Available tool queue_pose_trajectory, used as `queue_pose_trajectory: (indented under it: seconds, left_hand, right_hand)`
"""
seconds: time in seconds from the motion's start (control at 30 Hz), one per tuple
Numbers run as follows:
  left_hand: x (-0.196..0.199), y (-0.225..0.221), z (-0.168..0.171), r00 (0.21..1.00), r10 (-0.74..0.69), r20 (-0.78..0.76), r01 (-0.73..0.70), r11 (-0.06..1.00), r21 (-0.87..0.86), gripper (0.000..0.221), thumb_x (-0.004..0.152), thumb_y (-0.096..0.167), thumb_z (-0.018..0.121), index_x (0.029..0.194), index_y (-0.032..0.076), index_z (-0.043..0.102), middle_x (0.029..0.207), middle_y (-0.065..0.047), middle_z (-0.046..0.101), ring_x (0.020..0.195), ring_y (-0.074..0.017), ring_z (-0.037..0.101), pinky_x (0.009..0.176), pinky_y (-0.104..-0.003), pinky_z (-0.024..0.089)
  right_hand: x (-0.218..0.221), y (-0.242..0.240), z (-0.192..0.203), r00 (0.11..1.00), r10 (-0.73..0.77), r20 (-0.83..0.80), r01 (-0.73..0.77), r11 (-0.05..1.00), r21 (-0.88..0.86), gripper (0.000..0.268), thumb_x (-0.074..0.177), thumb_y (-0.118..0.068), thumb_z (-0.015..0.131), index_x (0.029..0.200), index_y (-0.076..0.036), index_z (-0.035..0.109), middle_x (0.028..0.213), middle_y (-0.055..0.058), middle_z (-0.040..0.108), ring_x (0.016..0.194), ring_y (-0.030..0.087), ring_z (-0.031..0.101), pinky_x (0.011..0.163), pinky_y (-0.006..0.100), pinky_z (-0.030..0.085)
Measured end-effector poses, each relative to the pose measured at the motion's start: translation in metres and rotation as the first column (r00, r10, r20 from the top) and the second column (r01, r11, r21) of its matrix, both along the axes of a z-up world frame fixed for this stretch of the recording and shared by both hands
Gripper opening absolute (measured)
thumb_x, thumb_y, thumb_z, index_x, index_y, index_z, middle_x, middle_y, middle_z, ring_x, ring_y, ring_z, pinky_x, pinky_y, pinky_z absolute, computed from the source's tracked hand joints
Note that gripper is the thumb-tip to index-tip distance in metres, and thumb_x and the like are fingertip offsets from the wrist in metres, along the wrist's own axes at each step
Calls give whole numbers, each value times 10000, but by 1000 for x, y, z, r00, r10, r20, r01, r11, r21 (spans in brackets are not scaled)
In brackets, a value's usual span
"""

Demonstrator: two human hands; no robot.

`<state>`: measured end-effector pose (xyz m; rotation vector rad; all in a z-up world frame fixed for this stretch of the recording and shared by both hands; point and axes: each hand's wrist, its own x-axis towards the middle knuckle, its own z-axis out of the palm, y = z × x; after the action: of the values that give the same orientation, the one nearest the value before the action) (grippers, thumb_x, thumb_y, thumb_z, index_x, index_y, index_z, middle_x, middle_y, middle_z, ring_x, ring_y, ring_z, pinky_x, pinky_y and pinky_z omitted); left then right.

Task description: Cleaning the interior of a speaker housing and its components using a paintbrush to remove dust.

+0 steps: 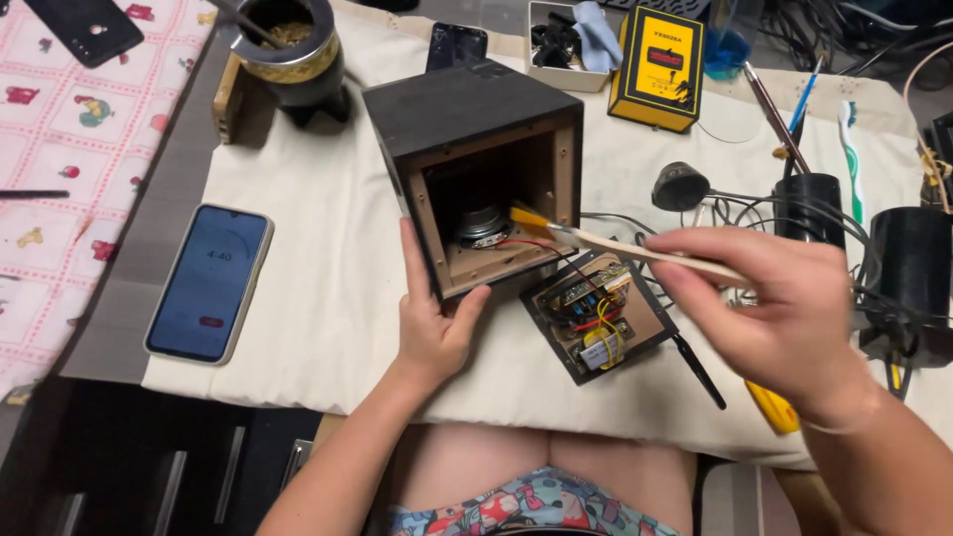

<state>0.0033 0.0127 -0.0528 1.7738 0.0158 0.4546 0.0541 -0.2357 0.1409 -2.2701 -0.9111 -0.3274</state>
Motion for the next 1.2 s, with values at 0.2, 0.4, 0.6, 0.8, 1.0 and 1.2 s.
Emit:
queue_pose_trajectory:
  seconds: [0.2, 0.4, 0.6, 0.8, 1.0, 1.2]
  left_hand:
    - [2, 0, 4, 999, 8, -41, -8, 1000, 7, 1029, 964, 303, 714, 1643, 79, -26, 586, 56, 563, 423, -75, 419, 447, -233, 404]
    - [5, -1, -13, 999, 33, 31, -37, 991, 131, 1035, 962, 372, 734, 1632, 17, 31, 525, 58, 441, 397, -105, 395, 432, -256, 382]
    - [7, -4, -28, 993, 19, 119, -37, 988, 150, 1033, 961, 373, 742, 1608, -49, 56, 552, 47, 501, 387, -110, 421, 414, -273, 402]
    - [8, -7, -19, 987, 33, 154, -39, 999, 32, 1002, 968, 339, 746, 1615, -8, 64, 1154, -51, 735, 454, -88, 399, 427, -233, 385]
    - [6, -7, -5, 997, 39, 73, -34, 997, -73, 991, 956, 284, 746, 1641, 23, 79, 582, 82, 416, 449, -64, 338, 438, -216, 336]
    - [14, -8, -29, 967, 29, 252, 8, 989, -145, 978, 934, 218, 717, 1619, -48, 73, 1122, -249, 750, 939, -311, 765, 738, -383, 646]
  right_hand:
    - [56, 68, -42, 816, 316, 484, -36, 864, -503, 229, 1064, -139, 659, 1280, -144, 735, 734, 11, 513, 496, 178, 519, 394, 339, 371]
    - [75, 94, -29, 951, 310, 3, -243, 752, -612, 276, 994, -306, 663, 1215, -156, 733, 849, 31, 677, 688, 329, 680, 501, 484, 517]
    - [65, 76, 18, 959, 282, 18, -237, 838, -492, 127, 1007, -153, 703, 1096, -63, 715, 884, 66, 742, 683, 240, 683, 612, 375, 500]
    - [47, 85, -16, 927, 293, 235, 1, 624, -782, 492, 920, -90, 584, 1411, -106, 582, 1078, 44, 665, 537, 305, 689, 359, 440, 503]
    - [72, 100, -48, 965, 222, 141, -1, 537, -843, 398, 854, -26, 606, 1237, -129, 639, 892, 27, 715, 574, 340, 729, 409, 460, 543]
    - [76, 108, -73, 858, 299, 417, 208, 540, -815, 87, 878, -87, 625, 921, -153, 662, 688, -51, 615, 504, 168, 658, 462, 286, 535]
